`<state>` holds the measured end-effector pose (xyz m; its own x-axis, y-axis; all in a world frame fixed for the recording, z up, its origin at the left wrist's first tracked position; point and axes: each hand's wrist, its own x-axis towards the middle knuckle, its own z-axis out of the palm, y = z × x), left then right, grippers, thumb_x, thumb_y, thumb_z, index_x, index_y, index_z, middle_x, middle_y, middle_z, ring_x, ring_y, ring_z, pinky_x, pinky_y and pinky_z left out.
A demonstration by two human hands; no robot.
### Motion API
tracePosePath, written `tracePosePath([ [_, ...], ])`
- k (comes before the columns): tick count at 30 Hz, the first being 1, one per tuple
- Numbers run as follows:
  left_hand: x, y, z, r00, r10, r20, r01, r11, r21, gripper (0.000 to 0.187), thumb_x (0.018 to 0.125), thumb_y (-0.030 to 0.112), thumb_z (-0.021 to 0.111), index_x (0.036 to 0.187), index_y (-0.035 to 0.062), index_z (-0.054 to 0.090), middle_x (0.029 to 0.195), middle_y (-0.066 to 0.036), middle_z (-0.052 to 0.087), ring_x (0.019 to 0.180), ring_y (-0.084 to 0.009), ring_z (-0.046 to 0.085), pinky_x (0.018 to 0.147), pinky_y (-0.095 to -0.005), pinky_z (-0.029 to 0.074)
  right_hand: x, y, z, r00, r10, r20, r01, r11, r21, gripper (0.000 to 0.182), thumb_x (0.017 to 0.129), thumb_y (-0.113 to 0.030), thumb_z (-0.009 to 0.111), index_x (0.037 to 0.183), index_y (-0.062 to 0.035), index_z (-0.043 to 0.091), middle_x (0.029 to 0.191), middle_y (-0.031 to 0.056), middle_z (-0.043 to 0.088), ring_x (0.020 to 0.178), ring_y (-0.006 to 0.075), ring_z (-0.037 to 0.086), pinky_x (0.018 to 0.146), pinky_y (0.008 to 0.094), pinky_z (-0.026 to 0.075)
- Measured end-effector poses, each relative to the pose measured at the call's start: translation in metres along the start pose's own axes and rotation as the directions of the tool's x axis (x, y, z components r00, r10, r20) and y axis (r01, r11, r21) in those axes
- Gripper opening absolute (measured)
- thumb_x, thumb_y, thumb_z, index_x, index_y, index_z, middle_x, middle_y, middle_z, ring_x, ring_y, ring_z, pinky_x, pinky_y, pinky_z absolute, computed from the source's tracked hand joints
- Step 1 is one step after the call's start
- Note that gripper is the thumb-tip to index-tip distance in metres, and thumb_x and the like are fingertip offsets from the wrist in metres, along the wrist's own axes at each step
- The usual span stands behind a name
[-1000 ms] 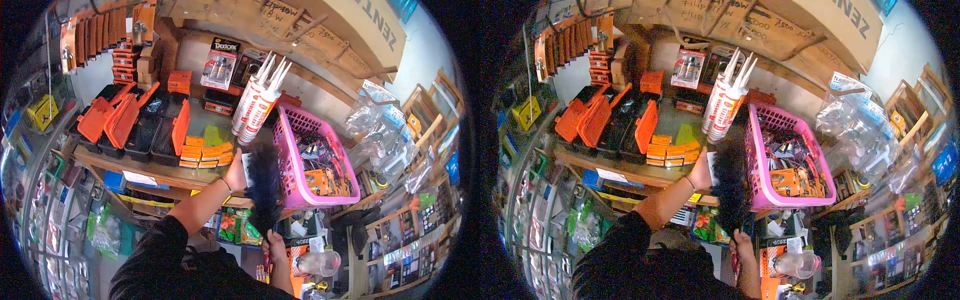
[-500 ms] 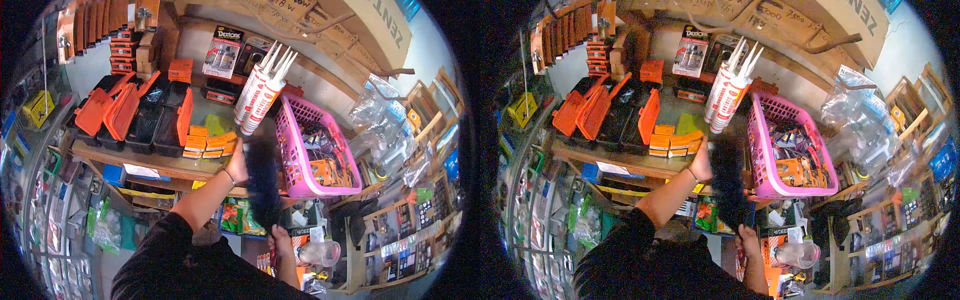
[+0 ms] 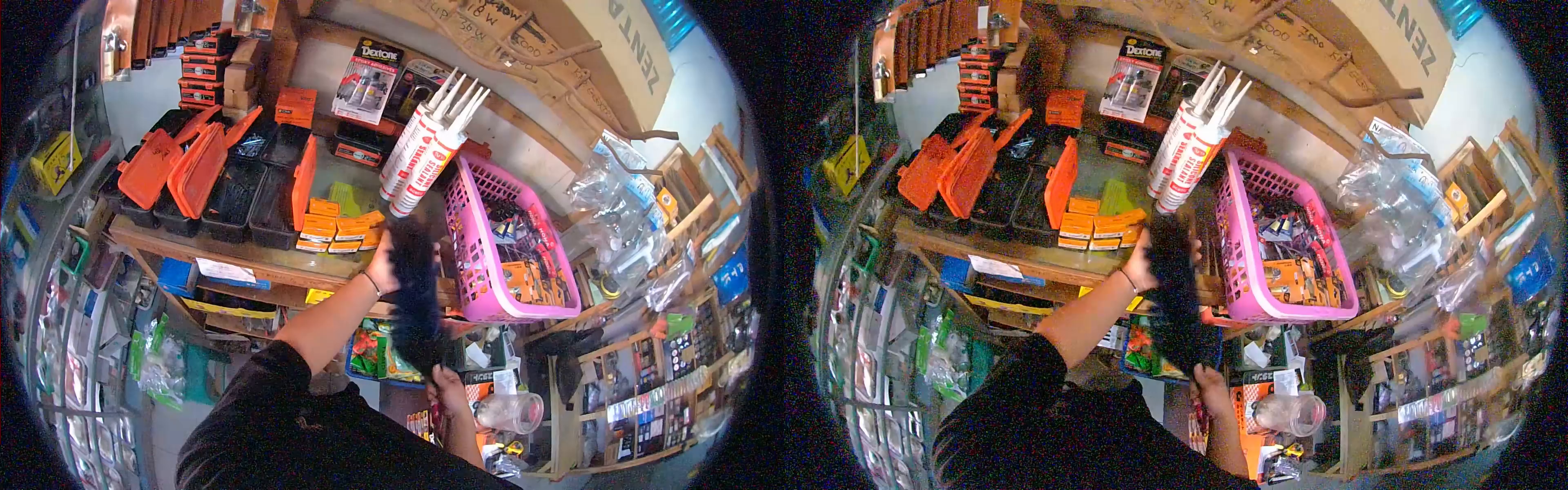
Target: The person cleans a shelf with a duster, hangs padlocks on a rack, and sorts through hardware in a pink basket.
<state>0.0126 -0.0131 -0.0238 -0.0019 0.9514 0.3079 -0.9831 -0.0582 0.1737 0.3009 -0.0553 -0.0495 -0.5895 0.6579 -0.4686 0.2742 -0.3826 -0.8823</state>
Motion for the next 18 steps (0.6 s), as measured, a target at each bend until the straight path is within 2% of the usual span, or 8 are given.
tracePosePath([
  [1, 0.0, 0.0, 0.008, 0.981, 0.015, -0.195, -0.014, 1.0, 0.009, 0.075, 0.079, 0.068, 0.022, 0.118, 0.0079, 0.046, 0.116, -0.012, 0.051, 0.107, -0.0277, 0.048, 0.095, -0.0432, 0.033, -0.001, -0.003, 0.003, 0.995, -0.047, -0.091, 0.05, 0.998, 0.038, 0.033, 0.087, -0.037, 0.047, 0.074, -0.006, 0.05, 0.048, 0.0, 0.039, 0.036, 0.0087, 0.034, 0.034, 0.0218, 0.027],
  [7, -0.001, -0.001, 0.016, 0.99, 0.031, -0.135, -0.035, 0.999, -0.032, 0.074, 0.079, 0.067, 0.023, 0.117, 0.0078, 0.048, 0.114, -0.013, 0.052, 0.104, -0.028, 0.05, 0.093, -0.0436, 0.036, 0.002, -0.002, -0.005, 0.984, 0.063, 0.168, -0.052, 0.996, -0.068, 0.035, 0.086, -0.04, 0.047, 0.079, -0.0058, 0.05, 0.05, -0.0004, 0.04, 0.038, 0.0089, 0.035, 0.037, 0.0214, 0.029],
  [11, 0.0, -0.004, 0.021, 0.981, 0.086, -0.171, -0.095, 0.995, -0.042, 0.073, 0.079, 0.066, 0.023, 0.114, 0.0079, 0.05, 0.108, -0.014, 0.056, 0.097, -0.0276, 0.054, 0.09, -0.0426, 0.039, 0.004, -0.009, -0.002, 0.999, -0.018, -0.031, 0.019, 1.0, 0.019, 0.034, 0.086, -0.039, 0.046, 0.081, -0.0059, 0.051, 0.049, -0.0008, 0.039, 0.038, 0.009, 0.035, 0.036, 0.0216, 0.028],
  [13, -0.001, -0.003, 0.0, 0.989, 0.095, -0.113, -0.098, 0.995, -0.015, 0.071, 0.081, 0.063, 0.023, 0.123, 0.0086, 0.041, 0.122, -0.01, 0.047, 0.109, -0.027, 0.046, 0.098, -0.0433, 0.03, 0.008, -0.002, -0.009, 0.993, 0.085, 0.081, -0.086, 0.996, 0.007, 0.034, 0.087, -0.039, 0.045, 0.081, -0.0063, 0.051, 0.048, -0.0008, 0.038, 0.038, 0.0091, 0.036, 0.035, 0.0216, 0.028],
  [15, -0.002, -0.003, -0.019, 0.938, 0.024, 0.346, -0.002, 0.998, -0.064, 0.068, 0.083, 0.061, 0.021, 0.122, 0.0098, 0.042, 0.121, -0.009, 0.048, 0.109, -0.0265, 0.047, 0.097, -0.0421, 0.031, 0.009, -0.001, -0.01, 0.997, 0.057, 0.055, -0.057, 0.998, -0.006, 0.033, 0.087, -0.039, 0.045, 0.081, -0.0063, 0.051, 0.048, -0.0006, 0.038, 0.038, 0.0091, 0.036, 0.035, 0.0217, 0.028],
  [16, -0.001, -0.003, -0.022, 0.93, 0.029, 0.367, 0.006, 0.996, -0.093, 0.069, 0.081, 0.062, 0.025, 0.122, 0.0095, 0.042, 0.122, -0.011, 0.047, 0.109, -0.0289, 0.046, 0.096, -0.0448, 0.031, 0.01, -0.001, -0.01, 0.999, 0.031, 0.033, -0.03, 0.999, -0.016, 0.033, 0.087, -0.038, 0.045, 0.082, -0.0064, 0.051, 0.047, -0.0004, 0.038, 0.038, 0.0091, 0.036, 0.035, 0.0218, 0.028],
  [17, 0.003, -0.003, -0.025, 0.93, 0.033, 0.367, 0.002, 0.996, -0.095, 0.069, 0.081, 0.062, 0.025, 0.122, 0.0095, 0.042, 0.122, -0.011, 0.047, 0.109, -0.0289, 0.046, 0.096, -0.0448, 0.031, 0.011, -0.001, -0.01, 1.0, 0.006, 0.012, -0.006, 1.0, -0.026, 0.032, 0.087, -0.038, 0.046, 0.082, -0.0064, 0.05, 0.047, -0.0003, 0.037, 0.038, 0.0092, 0.036, 0.035, 0.0219, 0.028],
  [18, 0.003, -0.002, -0.012, 0.994, 0.044, 0.1, -0.038, 0.997, -0.061, 0.071, 0.079, 0.064, 0.028, 0.122, 0.0089, 0.042, 0.121, -0.013, 0.047, 0.109, -0.0305, 0.046, 0.096, -0.0468, 0.031, 0.01, -0.004, -0.007, 1.0, -0.002, 0.017, 0.002, 1.0, -0.011, 0.03, 0.087, -0.036, 0.047, 0.082, -0.0064, 0.05, 0.047, 0.0003, 0.037, 0.038, 0.0092, 0.036, 0.035, 0.0221, 0.029],
])
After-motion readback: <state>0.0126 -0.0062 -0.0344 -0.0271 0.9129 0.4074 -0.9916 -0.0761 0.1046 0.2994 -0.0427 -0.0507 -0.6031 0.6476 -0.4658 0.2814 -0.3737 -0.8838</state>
